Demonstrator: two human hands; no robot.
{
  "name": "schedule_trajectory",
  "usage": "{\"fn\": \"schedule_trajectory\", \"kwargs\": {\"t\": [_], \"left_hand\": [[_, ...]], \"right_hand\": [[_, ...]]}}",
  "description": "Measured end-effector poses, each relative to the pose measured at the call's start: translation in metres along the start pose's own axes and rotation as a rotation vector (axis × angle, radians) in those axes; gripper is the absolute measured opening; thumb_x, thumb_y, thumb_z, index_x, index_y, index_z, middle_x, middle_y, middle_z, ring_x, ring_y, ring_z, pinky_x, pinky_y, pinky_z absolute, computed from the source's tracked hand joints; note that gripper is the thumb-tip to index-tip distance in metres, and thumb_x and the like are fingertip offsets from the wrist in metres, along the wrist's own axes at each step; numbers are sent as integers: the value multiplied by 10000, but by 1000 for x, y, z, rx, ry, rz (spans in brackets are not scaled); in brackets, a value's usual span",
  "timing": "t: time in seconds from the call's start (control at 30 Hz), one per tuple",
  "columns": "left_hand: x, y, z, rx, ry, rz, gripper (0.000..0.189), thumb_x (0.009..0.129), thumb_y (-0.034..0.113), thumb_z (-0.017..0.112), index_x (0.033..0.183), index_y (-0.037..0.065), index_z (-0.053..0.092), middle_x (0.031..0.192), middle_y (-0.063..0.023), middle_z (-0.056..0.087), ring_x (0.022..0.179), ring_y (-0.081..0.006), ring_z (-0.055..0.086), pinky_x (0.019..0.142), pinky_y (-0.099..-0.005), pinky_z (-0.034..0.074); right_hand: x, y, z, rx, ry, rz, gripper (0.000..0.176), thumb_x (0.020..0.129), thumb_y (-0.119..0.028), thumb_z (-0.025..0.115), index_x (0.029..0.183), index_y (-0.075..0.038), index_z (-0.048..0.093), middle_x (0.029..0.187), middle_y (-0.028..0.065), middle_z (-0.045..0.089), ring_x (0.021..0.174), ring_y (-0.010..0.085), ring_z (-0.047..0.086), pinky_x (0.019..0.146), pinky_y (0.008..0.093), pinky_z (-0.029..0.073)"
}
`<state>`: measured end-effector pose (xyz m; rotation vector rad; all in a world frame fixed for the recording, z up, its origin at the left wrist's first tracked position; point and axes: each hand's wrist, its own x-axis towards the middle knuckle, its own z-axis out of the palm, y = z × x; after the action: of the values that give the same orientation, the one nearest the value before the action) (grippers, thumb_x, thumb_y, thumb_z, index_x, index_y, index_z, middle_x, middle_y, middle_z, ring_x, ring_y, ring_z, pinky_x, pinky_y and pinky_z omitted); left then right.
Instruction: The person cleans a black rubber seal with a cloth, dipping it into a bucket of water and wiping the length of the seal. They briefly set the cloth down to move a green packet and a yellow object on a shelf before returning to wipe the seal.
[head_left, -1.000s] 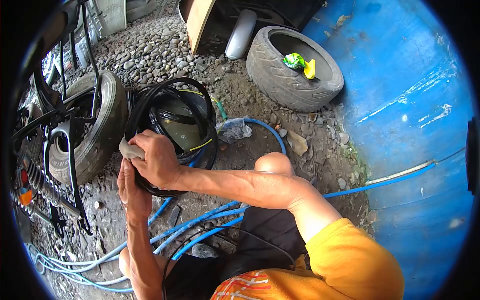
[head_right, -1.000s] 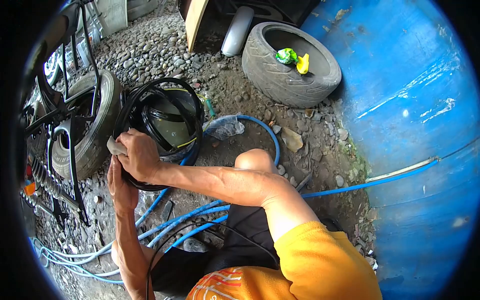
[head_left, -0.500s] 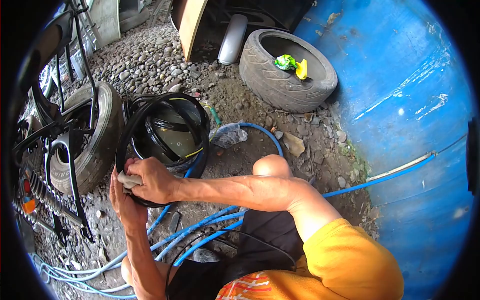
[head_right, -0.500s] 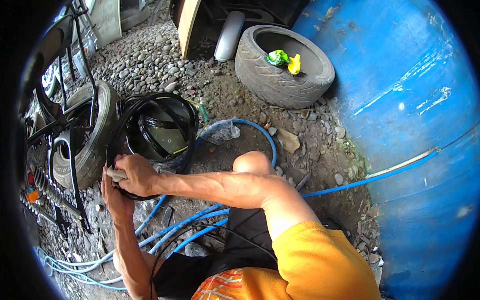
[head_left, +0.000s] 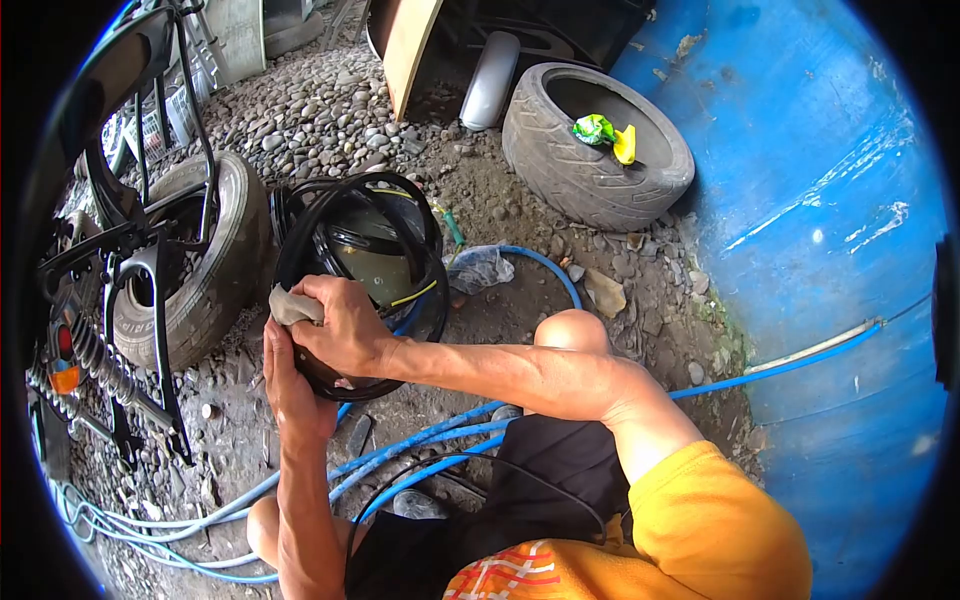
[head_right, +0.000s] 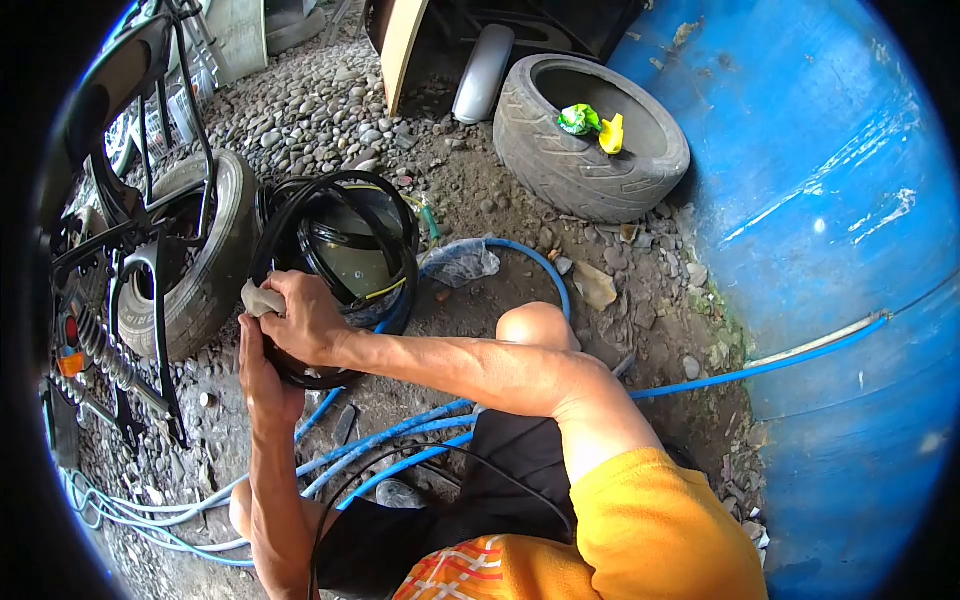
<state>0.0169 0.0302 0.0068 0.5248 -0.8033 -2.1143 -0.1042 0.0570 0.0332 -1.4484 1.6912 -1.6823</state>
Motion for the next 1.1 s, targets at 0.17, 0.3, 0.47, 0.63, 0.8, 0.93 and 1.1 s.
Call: {"fn": "schedule_trajectory", "kwargs": {"t": [0.17,0.3,0.47,0.63,0.8,0.93,1.1], "left_hand": [[-4,8,7,-16,-18,-114,600,1046,500,435,1434,42,452,1375,-117,556,1265,-249,545,1088,-410,428],[-1,17,2,-94,-79,-174,563,1044,460,468,1449,69,444,1397,-118,546,1270,-242,545,1093,-402,425],[3,10,-8,40,-37,-48,477,1035,318,518,1442,79,448,1373,-110,569,1235,-247,575,1060,-416,456],[2,7,-7,-1,12,-95,429,1004,153,555,1413,64,464,1292,-108,597,1186,-243,600,1001,-384,494],[4,14,-11,-19,59,-137,415,979,165,588,1373,62,509,1277,-89,616,1149,-238,615,985,-414,501],[8,18,-16,-3,89,-108,468,965,307,611,1363,71,544,1279,-75,647,1145,-247,626,1006,-429,488],[9,17,-8,10,110,-147,447,966,341,608,1327,81,572,1230,-69,666,1090,-235,634,946,-393,494]], "right_hand": [[-5,-1,-3,-143,-144,39,371,780,-143,677,1092,48,618,1061,248,626,945,381,643,810,427,508],[1,2,-9,-166,-347,2,674,789,-169,659,1362,94,420,1357,323,452,1264,454,466,1069,459,387],[12,-33,-30,-172,-703,22,1017,770,-203,667,1534,99,68,1538,357,223,1465,475,202,1216,483,193],[15,-24,-45,-275,-863,-34,1009,772,-200,651,1542,93,68,1550,362,223,1485,458,172,1229,457,189],[47,-8,-106,-250,-665,-319,787,749,-206,680,1411,126,413,1330,315,555,1220,395,580,1039,439,478],[72,23,-182,-3,-259,374,396,828,-26,647,1188,136,603,853,187,724,635,185,710,526,304,581],[70,118,-257,35,428,502,135,865,25,541,835,44,671,656,113,657,477,132,618,343,251,472]]}}
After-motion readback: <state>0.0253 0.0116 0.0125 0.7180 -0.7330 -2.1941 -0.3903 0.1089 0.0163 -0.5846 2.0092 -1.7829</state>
